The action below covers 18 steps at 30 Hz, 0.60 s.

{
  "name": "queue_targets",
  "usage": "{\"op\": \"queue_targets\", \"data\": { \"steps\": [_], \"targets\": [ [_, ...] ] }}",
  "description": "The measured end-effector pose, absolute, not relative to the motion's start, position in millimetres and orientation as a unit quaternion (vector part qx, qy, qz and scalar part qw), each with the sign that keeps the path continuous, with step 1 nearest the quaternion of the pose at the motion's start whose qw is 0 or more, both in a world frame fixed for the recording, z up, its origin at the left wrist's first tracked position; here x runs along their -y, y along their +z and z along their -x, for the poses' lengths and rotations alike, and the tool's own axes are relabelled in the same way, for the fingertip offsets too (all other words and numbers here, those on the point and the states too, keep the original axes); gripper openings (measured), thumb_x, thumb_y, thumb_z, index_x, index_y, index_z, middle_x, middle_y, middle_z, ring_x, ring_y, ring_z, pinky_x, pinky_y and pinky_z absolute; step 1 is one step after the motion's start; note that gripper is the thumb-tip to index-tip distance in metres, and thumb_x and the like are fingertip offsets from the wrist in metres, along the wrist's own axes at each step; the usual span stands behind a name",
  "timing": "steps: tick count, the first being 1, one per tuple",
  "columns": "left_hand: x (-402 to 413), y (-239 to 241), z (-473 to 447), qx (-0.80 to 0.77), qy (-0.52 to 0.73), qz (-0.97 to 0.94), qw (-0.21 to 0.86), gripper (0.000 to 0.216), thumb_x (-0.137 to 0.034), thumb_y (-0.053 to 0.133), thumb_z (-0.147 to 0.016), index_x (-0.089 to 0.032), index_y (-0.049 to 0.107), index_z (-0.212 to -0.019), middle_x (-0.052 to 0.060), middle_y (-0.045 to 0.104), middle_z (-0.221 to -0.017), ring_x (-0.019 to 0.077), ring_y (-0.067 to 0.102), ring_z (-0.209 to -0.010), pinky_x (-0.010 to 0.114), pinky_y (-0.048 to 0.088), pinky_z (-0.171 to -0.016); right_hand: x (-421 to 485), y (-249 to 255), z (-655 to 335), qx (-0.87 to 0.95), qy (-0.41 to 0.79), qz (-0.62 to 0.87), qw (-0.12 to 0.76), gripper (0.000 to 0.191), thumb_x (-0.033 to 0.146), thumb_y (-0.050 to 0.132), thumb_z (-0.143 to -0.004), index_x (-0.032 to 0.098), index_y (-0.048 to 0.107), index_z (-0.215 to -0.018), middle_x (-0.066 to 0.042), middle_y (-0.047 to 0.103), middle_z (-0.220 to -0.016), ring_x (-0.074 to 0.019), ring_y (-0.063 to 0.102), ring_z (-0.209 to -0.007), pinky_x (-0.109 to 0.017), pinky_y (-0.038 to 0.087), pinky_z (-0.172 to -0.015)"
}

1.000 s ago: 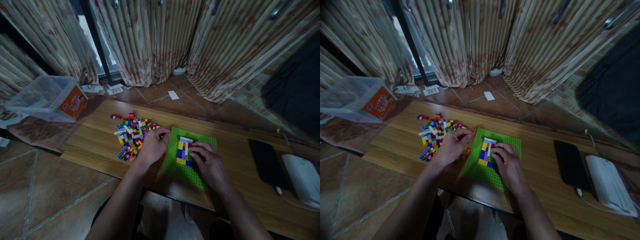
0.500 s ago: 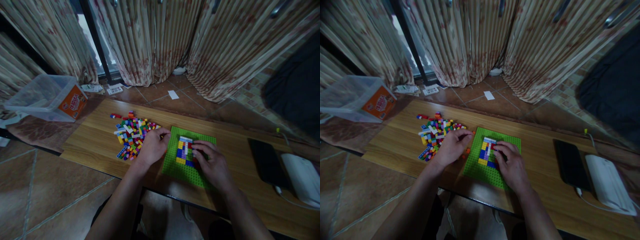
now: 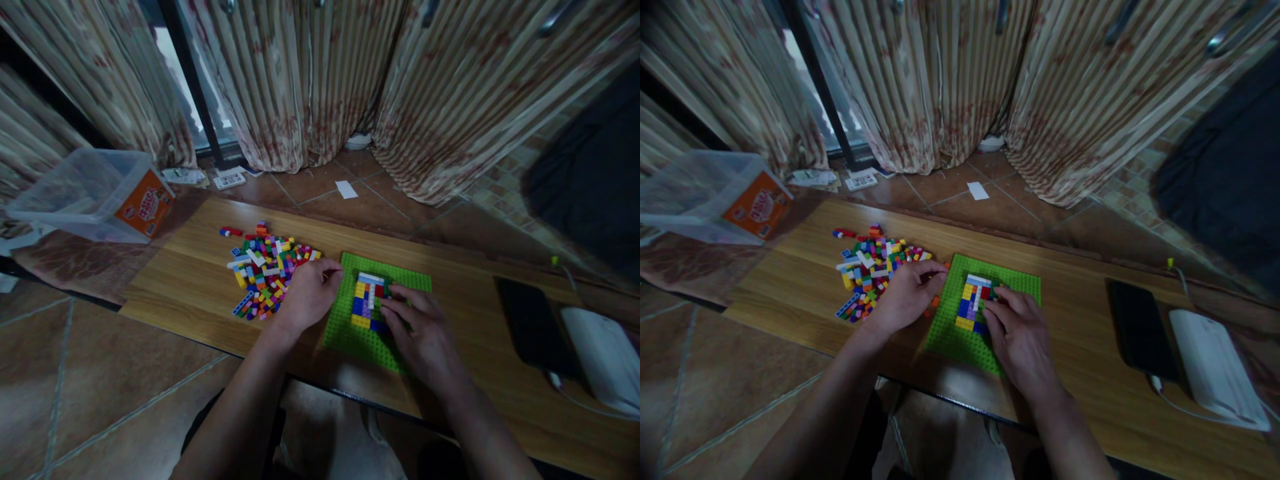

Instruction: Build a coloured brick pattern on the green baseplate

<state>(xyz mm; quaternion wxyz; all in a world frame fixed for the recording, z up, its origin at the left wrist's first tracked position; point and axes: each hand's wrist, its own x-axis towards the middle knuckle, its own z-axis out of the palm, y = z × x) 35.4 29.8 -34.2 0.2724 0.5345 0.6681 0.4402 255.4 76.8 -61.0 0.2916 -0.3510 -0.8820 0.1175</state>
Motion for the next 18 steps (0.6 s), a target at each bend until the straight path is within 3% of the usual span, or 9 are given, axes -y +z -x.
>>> {"op": "queue_targets", "data": {
  "steps": [14, 18],
  "targets": [
    [-29, -31, -37, -0.672, 0.438, -0.533, 0.269, 0.022, -0.018, 0.054, -0.089, -0.015, 0.075, -0.093, 0.003, 0.074, -0.079, 0.0146, 0.063, -0.066, 0.023, 0.047, -0.065, -54, -61, -243, 0.901, -0.008, 0.386, 0.199, 0.028, 0.025, 0.051, -0.095, 0.014, 0.073, -0.109, -0.016, 0.069, -0.119, -0.0327, 0.061, -0.108, -0.051, 0.051, -0.093],
    [-30, -31, -33, -0.668, 0.446, -0.536, 0.26, 0.024, -0.019, 0.053, -0.089, -0.015, 0.076, -0.093, 0.003, 0.073, -0.078, 0.0152, 0.064, -0.069, 0.024, 0.047, -0.067, -51, -66, -241, 0.893, -0.021, 0.393, 0.219, 0.031, 0.025, 0.049, -0.096, 0.01, 0.072, -0.11, -0.018, 0.069, -0.119, -0.0325, 0.062, -0.107, -0.05, 0.051, -0.092]
  ]
}}
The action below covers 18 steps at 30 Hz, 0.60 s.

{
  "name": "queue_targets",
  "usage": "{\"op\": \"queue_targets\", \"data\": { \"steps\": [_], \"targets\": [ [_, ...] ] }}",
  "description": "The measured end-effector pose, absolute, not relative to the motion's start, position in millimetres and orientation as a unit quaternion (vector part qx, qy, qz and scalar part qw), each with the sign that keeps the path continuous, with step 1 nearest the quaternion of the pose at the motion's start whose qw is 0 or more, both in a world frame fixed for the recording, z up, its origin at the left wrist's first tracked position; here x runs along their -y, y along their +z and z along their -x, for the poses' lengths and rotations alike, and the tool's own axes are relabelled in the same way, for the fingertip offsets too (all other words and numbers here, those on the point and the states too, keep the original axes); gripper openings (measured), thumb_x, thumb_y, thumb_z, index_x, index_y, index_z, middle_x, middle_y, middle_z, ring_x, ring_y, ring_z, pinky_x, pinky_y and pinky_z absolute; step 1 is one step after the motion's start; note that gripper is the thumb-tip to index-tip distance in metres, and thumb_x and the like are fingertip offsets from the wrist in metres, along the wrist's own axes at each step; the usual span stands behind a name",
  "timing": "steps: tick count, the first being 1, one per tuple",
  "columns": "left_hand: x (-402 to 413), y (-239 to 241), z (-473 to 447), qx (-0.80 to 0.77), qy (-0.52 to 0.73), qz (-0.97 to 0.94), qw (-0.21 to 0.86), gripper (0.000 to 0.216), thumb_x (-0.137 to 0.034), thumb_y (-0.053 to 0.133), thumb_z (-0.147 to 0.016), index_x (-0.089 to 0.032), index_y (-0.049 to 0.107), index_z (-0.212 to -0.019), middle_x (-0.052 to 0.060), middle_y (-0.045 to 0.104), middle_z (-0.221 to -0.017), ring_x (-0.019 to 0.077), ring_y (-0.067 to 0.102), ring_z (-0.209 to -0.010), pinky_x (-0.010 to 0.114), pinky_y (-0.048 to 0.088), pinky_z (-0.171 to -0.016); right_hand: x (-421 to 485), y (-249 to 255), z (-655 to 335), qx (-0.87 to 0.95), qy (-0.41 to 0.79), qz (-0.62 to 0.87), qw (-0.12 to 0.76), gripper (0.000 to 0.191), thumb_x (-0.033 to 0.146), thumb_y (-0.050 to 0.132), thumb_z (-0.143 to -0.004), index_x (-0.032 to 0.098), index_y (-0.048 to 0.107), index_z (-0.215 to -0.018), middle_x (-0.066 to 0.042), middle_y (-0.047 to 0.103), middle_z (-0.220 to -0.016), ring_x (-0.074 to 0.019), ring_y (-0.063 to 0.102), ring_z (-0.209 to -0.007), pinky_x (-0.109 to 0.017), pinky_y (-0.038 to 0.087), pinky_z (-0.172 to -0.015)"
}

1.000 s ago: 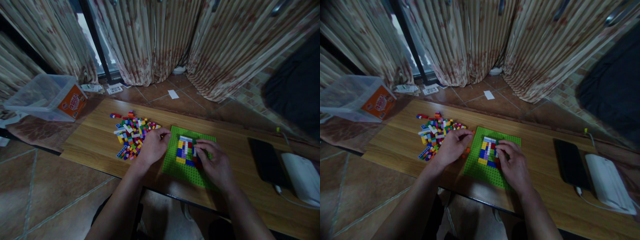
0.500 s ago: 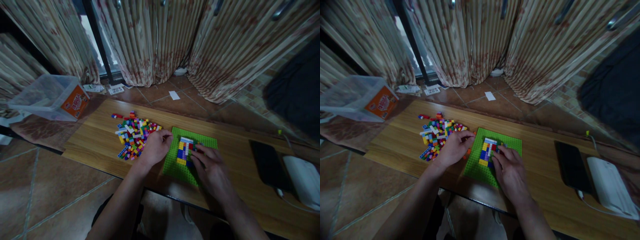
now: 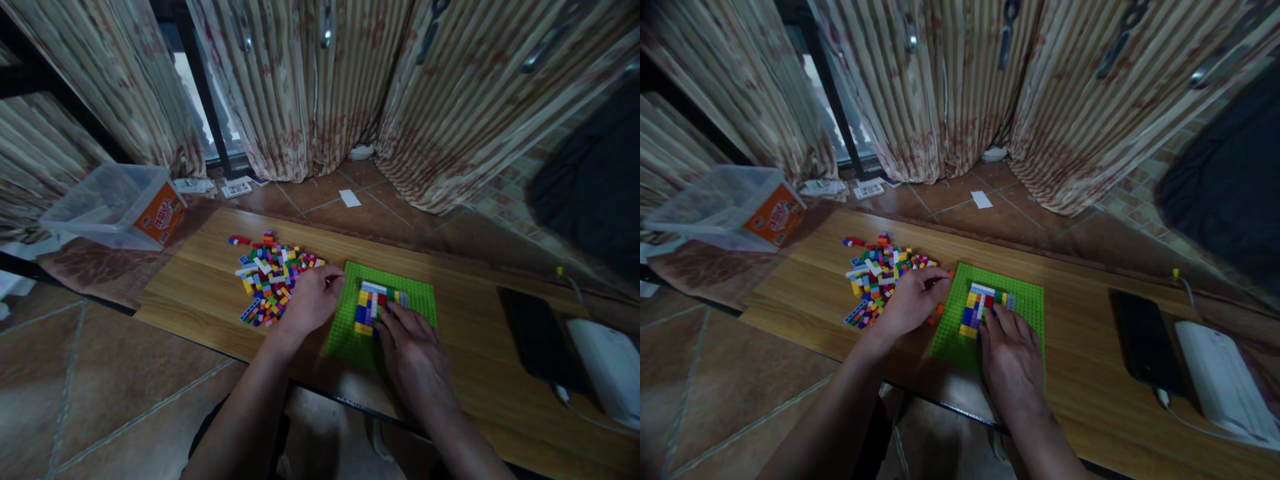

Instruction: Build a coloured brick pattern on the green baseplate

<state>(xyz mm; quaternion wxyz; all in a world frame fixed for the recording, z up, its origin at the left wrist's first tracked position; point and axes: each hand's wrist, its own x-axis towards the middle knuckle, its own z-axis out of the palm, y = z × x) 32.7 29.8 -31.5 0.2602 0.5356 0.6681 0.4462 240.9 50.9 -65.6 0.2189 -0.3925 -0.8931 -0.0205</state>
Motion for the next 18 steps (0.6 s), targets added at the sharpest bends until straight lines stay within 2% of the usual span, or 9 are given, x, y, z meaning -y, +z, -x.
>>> {"op": "queue_targets", "data": {
  "steps": [5, 8, 12, 18],
  "targets": [
    [-28, -32, -12, -0.692, 0.463, -0.502, 0.235, 0.022, -0.021, 0.054, -0.087, -0.016, 0.075, -0.09, 0.003, 0.074, -0.081, 0.0153, 0.066, -0.074, 0.023, 0.048, -0.069, -56, -68, -242, 0.859, 0.044, 0.396, 0.323, 0.03, 0.032, 0.049, -0.097, 0.015, 0.074, -0.1, -0.014, 0.073, -0.11, -0.0265, 0.066, -0.098, -0.044, 0.053, -0.09],
    [-23, -30, 12, -0.73, 0.467, -0.453, 0.207, 0.021, -0.021, 0.055, -0.086, -0.014, 0.074, -0.089, 0.002, 0.073, -0.078, 0.0148, 0.064, -0.072, 0.022, 0.047, -0.066, -58, -63, -241, 0.824, 0.095, 0.419, 0.368, 0.031, 0.036, 0.05, -0.097, 0.017, 0.073, -0.101, -0.012, 0.073, -0.11, -0.025, 0.068, -0.099, -0.042, 0.054, -0.09],
    [-11, -26, 41, -0.767, 0.484, -0.389, 0.161, 0.019, -0.019, 0.057, -0.084, -0.013, 0.074, -0.092, 0.003, 0.072, -0.078, 0.0159, 0.064, -0.072, 0.024, 0.047, -0.066, -59, -58, -237, 0.804, 0.143, 0.423, 0.392, 0.03, 0.041, 0.052, -0.095, 0.019, 0.073, -0.1, -0.009, 0.073, -0.107, -0.0231, 0.069, -0.098, -0.039, 0.053, -0.089],
    [-8, -25, 38, -0.798, 0.405, -0.424, 0.137, 0.023, -0.014, 0.056, -0.084, -0.014, 0.074, -0.098, 0.005, 0.072, -0.082, 0.0168, 0.064, -0.074, 0.026, 0.049, -0.071, -58, -59, -226, 0.793, 0.19, 0.415, 0.404, 0.027, 0.041, 0.054, -0.095, 0.022, 0.073, -0.097, -0.006, 0.074, -0.103, -0.0216, 0.069, -0.098, -0.037, 0.052, -0.09]
  ]
}}
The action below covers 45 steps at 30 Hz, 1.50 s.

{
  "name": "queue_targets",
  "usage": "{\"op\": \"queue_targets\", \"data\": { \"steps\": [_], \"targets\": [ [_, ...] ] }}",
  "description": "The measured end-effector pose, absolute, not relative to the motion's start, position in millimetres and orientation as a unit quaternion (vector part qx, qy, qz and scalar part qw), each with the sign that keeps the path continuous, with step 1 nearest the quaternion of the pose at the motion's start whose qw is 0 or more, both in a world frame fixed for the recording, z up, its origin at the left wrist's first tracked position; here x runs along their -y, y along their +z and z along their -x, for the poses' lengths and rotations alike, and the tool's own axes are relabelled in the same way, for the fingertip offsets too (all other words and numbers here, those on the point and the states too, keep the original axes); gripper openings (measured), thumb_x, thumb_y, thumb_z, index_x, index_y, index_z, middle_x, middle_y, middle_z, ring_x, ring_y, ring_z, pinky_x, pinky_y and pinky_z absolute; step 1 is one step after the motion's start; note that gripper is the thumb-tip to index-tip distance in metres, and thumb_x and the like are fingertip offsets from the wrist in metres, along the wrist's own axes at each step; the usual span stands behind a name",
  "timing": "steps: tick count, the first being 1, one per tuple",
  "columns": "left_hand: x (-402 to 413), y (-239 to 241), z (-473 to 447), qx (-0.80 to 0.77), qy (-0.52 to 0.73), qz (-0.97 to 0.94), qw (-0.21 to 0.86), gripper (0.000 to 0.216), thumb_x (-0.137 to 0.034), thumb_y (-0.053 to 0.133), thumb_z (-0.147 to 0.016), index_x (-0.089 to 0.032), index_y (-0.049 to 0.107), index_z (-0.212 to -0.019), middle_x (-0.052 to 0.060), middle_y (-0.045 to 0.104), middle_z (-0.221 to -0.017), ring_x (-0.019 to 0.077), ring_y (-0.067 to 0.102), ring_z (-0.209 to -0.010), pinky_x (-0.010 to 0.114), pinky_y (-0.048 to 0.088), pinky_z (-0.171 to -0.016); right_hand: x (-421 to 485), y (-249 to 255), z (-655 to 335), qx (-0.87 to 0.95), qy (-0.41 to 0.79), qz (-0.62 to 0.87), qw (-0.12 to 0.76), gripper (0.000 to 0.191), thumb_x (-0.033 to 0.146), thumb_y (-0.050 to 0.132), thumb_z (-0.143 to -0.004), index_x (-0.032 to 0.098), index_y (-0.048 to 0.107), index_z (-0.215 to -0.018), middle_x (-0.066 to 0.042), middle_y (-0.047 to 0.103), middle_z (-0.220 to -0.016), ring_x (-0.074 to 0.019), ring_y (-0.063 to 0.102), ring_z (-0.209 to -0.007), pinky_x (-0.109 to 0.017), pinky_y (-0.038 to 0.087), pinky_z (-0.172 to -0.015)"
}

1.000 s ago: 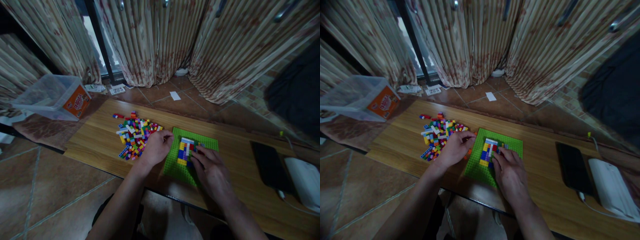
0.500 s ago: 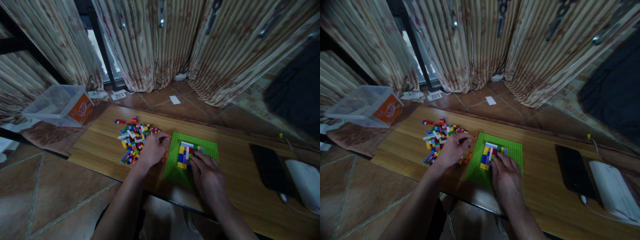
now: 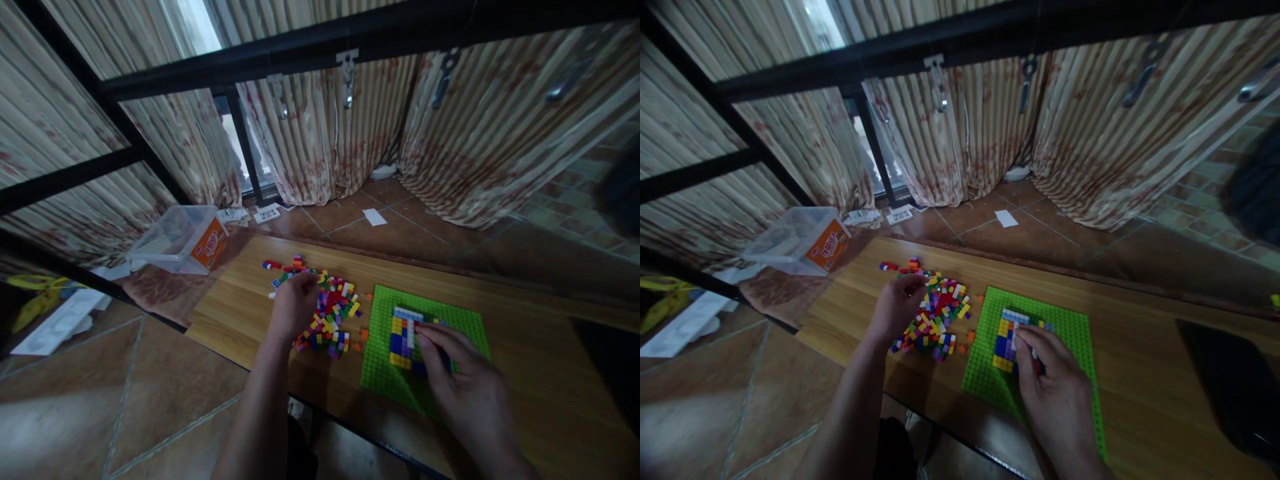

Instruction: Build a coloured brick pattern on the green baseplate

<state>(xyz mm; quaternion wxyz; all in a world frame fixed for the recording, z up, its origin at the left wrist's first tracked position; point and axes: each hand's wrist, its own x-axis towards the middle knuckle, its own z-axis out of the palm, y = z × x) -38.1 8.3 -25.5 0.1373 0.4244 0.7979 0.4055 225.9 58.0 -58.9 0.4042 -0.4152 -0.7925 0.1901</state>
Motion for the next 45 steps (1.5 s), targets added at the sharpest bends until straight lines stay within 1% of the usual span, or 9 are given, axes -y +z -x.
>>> {"op": "queue_targets", "data": {
  "steps": [7, 10, 13, 19, 28, 33, 39, 42, 45],
  "targets": [
    [-24, -32, 14, -0.797, 0.328, -0.497, 0.097, 0.032, -0.009, 0.056, -0.082, -0.02, 0.073, -0.106, 0.008, 0.071, -0.108, 0.0194, 0.066, -0.097, 0.03, 0.05, -0.092, -57, -61, -215, 0.794, 0.216, 0.394, 0.409, 0.024, 0.039, 0.055, -0.094, 0.023, 0.072, -0.096, -0.005, 0.075, -0.102, -0.0202, 0.069, -0.095, -0.035, 0.052, -0.089],
    [-21, -29, 15, -0.823, 0.301, -0.468, 0.114, 0.032, -0.01, 0.054, -0.083, -0.021, 0.073, -0.106, 0.007, 0.073, -0.105, 0.0196, 0.068, -0.094, 0.03, 0.05, -0.089, -58, -62, -212, 0.799, 0.213, 0.385, 0.411, 0.024, 0.039, 0.054, -0.094, 0.024, 0.072, -0.096, -0.004, 0.075, -0.102, -0.0196, 0.07, -0.095, -0.034, 0.052, -0.088],
    [-13, -26, 16, -0.861, 0.244, -0.428, 0.129, 0.024, -0.021, 0.061, -0.083, -0.021, 0.073, -0.104, 0.007, 0.075, -0.097, 0.0221, 0.069, -0.09, 0.031, 0.05, -0.084, -58, -63, -210, 0.801, 0.214, 0.383, 0.407, 0.023, 0.039, 0.054, -0.094, 0.024, 0.072, -0.096, -0.003, 0.075, -0.102, -0.0191, 0.071, -0.095, -0.033, 0.053, -0.086],
    [-8, -28, 4, -0.878, 0.178, -0.423, 0.135, 0.024, -0.034, 0.067, -0.081, -0.022, 0.07, -0.102, 0.007, 0.076, -0.096, 0.0242, 0.069, -0.093, 0.032, 0.049, -0.08, -57, -63, -206, 0.809, 0.212, 0.37, 0.405, 0.024, 0.038, 0.053, -0.095, 0.024, 0.072, -0.095, -0.003, 0.076, -0.1, -0.0188, 0.072, -0.093, -0.033, 0.054, -0.085],
    [-15, -20, 4, -0.882, 0.175, -0.404, 0.169, 0.019, -0.025, 0.069, -0.079, -0.022, 0.072, -0.097, 0.007, 0.076, -0.098, 0.0244, 0.068, -0.095, 0.03, 0.048, -0.08, -59, -59, -206, 0.804, 0.219, 0.382, 0.4, 0.023, 0.037, 0.054, -0.094, 0.024, 0.072, -0.093, -0.003, 0.075, -0.1, -0.019, 0.072, -0.092, -0.032, 0.055, -0.084],
    [-15, -19, 6, -0.87, 0.185, -0.426, 0.166, 0.018, -0.017, 0.061, -0.079, -0.019, 0.073, -0.092, 0.01, 0.076, -0.095, 0.0276, 0.068, -0.094, 0.035, 0.048, -0.081, -64, -51, -213, 0.796, 0.231, 0.386, 0.405, 0.022, 0.036, 0.054, -0.094, 0.023, 0.072, -0.092, -0.004, 0.075, -0.097, -0.0197, 0.071, -0.09, -0.033, 0.056, -0.082],
    [-19, -19, 7, -0.873, 0.178, -0.417, 0.18, 0.02, -0.018, 0.062, -0.076, -0.019, 0.074, -0.093, 0.011, 0.077, -0.094, 0.0291, 0.069, -0.094, 0.035, 0.048, -0.082, -75, -43, -227, 0.774, 0.209, 0.431, 0.414, 0.023, 0.037, 0.054, -0.095, 0.022, 0.072, -0.094, -0.006, 0.074, -0.099, -0.0197, 0.07, -0.09, -0.033, 0.056, -0.082],
    [-20, -20, 9, -0.868, 0.181, -0.424, 0.184, 0.02, -0.017, 0.061, -0.075, -0.018, 0.074, -0.09, 0.011, 0.077, -0.09, 0.0281, 0.069, -0.091, 0.034, 0.047, -0.08, -80, -40, -233, 0.76, 0.195, 0.446, 0.431, 0.024, 0.037, 0.054, -0.094, 0.021, 0.072, -0.093, -0.006, 0.073, -0.098, -0.0197, 0.07, -0.091, -0.034, 0.056, -0.083],
    [-17, -21, 13, -0.854, 0.215, -0.44, 0.174, 0.017, -0.017, 0.057, -0.075, -0.017, 0.072, -0.084, 0.008, 0.075, -0.083, 0.0237, 0.067, -0.081, 0.031, 0.045, -0.073, -84, -39, -237, 0.747, 0.193, 0.454, 0.446, 0.023, 0.036, 0.055, -0.094, 0.021, 0.072, -0.092, -0.006, 0.073, -0.097, -0.0197, 0.07, -0.091, -0.035, 0.055, -0.084]
  ]
}}
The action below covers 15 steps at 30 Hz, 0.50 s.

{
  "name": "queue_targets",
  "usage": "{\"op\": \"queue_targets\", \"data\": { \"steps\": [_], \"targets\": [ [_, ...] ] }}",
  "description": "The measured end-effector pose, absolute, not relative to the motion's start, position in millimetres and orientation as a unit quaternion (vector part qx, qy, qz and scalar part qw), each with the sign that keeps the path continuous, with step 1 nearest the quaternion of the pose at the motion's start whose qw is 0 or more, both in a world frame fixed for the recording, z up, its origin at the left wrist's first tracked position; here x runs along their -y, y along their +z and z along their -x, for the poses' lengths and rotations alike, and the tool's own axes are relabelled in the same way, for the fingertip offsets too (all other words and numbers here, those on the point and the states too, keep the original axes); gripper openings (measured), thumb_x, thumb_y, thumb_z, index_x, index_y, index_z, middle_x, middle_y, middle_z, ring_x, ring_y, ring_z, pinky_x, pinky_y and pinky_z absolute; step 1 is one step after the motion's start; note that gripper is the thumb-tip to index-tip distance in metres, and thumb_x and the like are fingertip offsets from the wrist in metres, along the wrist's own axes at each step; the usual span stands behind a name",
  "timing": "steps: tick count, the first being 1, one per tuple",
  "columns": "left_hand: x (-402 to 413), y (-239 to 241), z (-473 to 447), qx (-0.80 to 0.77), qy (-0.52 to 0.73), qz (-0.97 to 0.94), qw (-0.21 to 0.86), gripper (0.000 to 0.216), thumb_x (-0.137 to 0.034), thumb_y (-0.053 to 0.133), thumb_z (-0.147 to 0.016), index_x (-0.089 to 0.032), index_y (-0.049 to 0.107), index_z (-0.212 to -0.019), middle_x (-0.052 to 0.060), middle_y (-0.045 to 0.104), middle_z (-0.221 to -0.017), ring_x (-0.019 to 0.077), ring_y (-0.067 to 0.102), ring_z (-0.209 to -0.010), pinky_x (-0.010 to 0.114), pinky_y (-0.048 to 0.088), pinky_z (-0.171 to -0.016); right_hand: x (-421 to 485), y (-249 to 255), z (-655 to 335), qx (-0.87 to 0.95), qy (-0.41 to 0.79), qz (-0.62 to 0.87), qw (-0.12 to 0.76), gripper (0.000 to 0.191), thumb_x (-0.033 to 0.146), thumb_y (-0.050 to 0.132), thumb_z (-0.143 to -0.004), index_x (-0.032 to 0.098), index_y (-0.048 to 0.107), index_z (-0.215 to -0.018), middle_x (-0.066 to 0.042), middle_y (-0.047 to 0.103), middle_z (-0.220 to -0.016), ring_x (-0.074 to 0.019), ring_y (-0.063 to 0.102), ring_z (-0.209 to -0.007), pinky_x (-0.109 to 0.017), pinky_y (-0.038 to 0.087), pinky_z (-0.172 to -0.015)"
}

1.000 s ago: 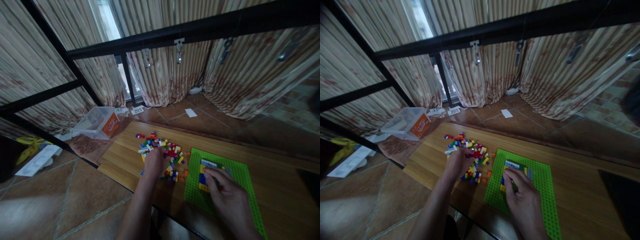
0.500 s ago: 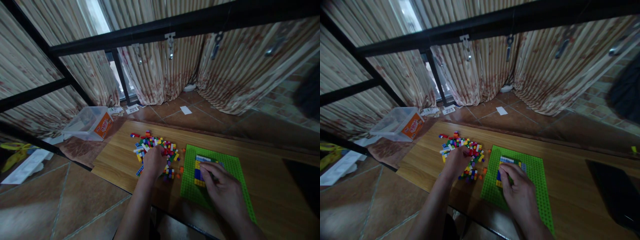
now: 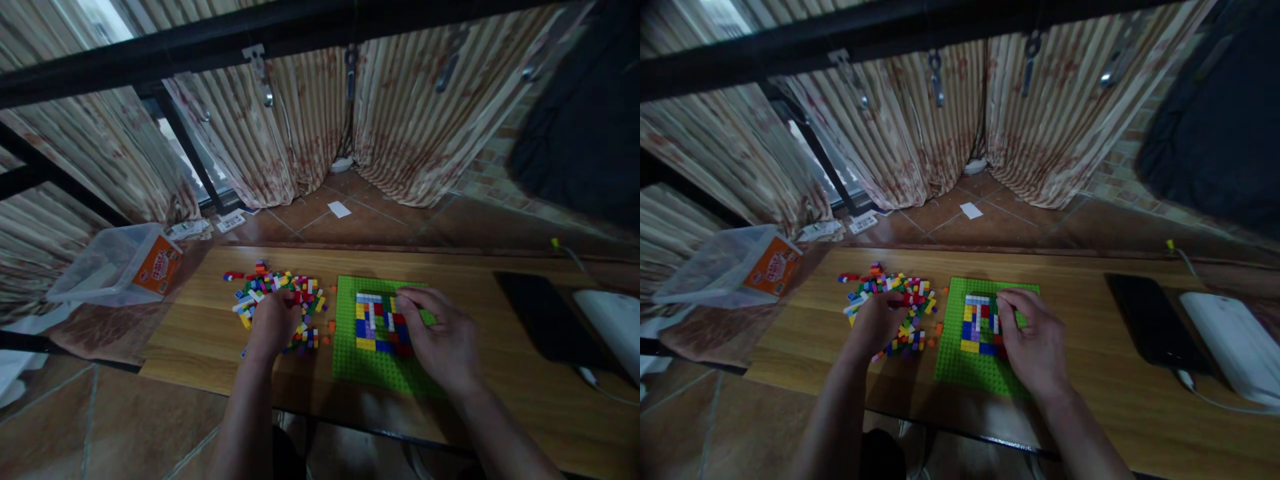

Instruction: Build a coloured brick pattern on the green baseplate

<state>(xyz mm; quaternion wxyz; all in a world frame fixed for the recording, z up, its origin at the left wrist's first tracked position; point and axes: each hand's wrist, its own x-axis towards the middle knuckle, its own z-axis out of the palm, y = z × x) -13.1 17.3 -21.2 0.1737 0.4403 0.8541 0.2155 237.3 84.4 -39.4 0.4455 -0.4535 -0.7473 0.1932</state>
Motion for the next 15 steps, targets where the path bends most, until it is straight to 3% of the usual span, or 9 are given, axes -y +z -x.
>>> {"op": "queue_targets", "data": {
  "steps": [6, 15],
  "targets": [
    [-16, -19, 8, -0.721, 0.391, -0.469, 0.328, 0.01, -0.022, 0.055, -0.075, -0.016, 0.063, -0.071, -0.003, 0.058, -0.062, 0.0117, 0.051, -0.059, 0.022, 0.037, -0.055, -87, -40, -240, 0.741, 0.193, 0.456, 0.454, 0.023, 0.037, 0.054, -0.094, 0.021, 0.072, -0.093, -0.006, 0.074, -0.098, -0.0207, 0.069, -0.091, -0.037, 0.055, -0.085],
    [-25, -18, -30, -0.599, 0.469, -0.348, 0.548, 0.027, -0.027, 0.067, -0.071, -0.016, 0.07, -0.095, 0.001, 0.066, -0.077, 0.0112, 0.061, -0.069, 0.023, 0.051, -0.066, -85, -35, -237, 0.743, 0.216, 0.447, 0.448, 0.023, 0.034, 0.052, -0.095, 0.022, 0.071, -0.091, -0.006, 0.073, -0.095, -0.0197, 0.069, -0.088, -0.035, 0.055, -0.082]
  ]
}}
